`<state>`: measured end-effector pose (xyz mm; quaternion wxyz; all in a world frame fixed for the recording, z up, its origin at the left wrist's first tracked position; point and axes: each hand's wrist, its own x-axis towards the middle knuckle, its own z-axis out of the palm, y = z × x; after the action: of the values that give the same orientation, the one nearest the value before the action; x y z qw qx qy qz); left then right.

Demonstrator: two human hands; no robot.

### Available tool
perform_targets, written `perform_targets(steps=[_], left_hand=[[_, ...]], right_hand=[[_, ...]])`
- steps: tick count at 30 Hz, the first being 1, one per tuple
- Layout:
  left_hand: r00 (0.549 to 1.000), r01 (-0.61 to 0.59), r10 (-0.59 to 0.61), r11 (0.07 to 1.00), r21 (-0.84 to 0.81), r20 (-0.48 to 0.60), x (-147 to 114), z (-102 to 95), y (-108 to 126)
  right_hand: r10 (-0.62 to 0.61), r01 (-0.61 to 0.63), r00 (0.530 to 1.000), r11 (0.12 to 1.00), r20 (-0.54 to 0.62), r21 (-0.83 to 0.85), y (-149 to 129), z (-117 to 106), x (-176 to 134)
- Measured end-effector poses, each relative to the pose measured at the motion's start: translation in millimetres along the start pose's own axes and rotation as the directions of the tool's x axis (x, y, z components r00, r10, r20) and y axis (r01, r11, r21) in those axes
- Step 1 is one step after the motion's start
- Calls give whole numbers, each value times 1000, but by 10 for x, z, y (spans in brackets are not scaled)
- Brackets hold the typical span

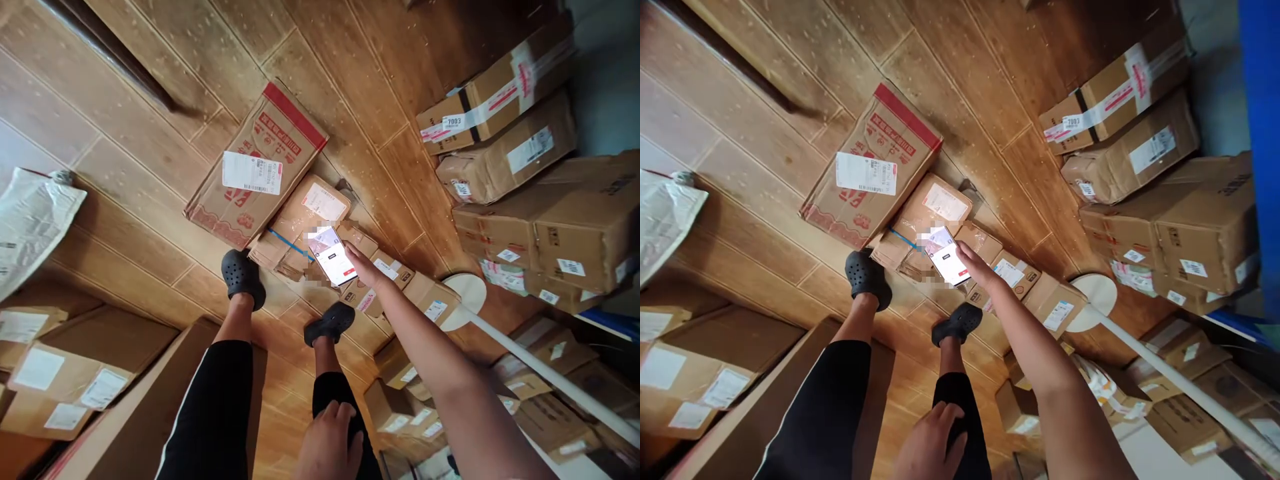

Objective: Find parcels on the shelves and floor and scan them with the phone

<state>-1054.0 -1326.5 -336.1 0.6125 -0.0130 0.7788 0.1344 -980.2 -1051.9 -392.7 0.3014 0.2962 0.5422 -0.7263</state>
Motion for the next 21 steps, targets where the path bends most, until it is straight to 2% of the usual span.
perform_targets(steps=[3,4,6,9,12,15,16,18,21], left_hand=[[962,-25,14,999,-34,-273,384,-246,-198],[943,-22,9,999,-35,-334,421,-261,-242],[921,-14,1,999,-31,-390,415,-224,-296],[907,-22,11,1000,-21,-421,353,-182,-302],[906,9,-12,1000,-9,-422,323,-308,-228],[969,10,-9,1000,3,-248,144,-374,-79],[986,-3,3,1000,4,-165,-1,-298,-17],[999,-42,41,999,-5,-29,-434,59,109],[989,-105,108,994,-40,102,-1238,919,242]], right_hand=[[-32,40,997,993,72,-108,-214,-35,123],[-41,52,995,991,86,-125,-280,-37,143],[-67,82,992,985,105,-154,-389,-34,163],[-86,105,989,981,121,-165,-486,-12,161],[-86,104,989,983,123,-153,-533,13,140],[-87,104,989,983,117,-151,-548,15,114],[-83,100,991,983,109,-151,-544,10,106],[-74,87,993,986,91,-143,-526,-5,93],[-61,71,994,991,88,-113,-495,-20,76]])
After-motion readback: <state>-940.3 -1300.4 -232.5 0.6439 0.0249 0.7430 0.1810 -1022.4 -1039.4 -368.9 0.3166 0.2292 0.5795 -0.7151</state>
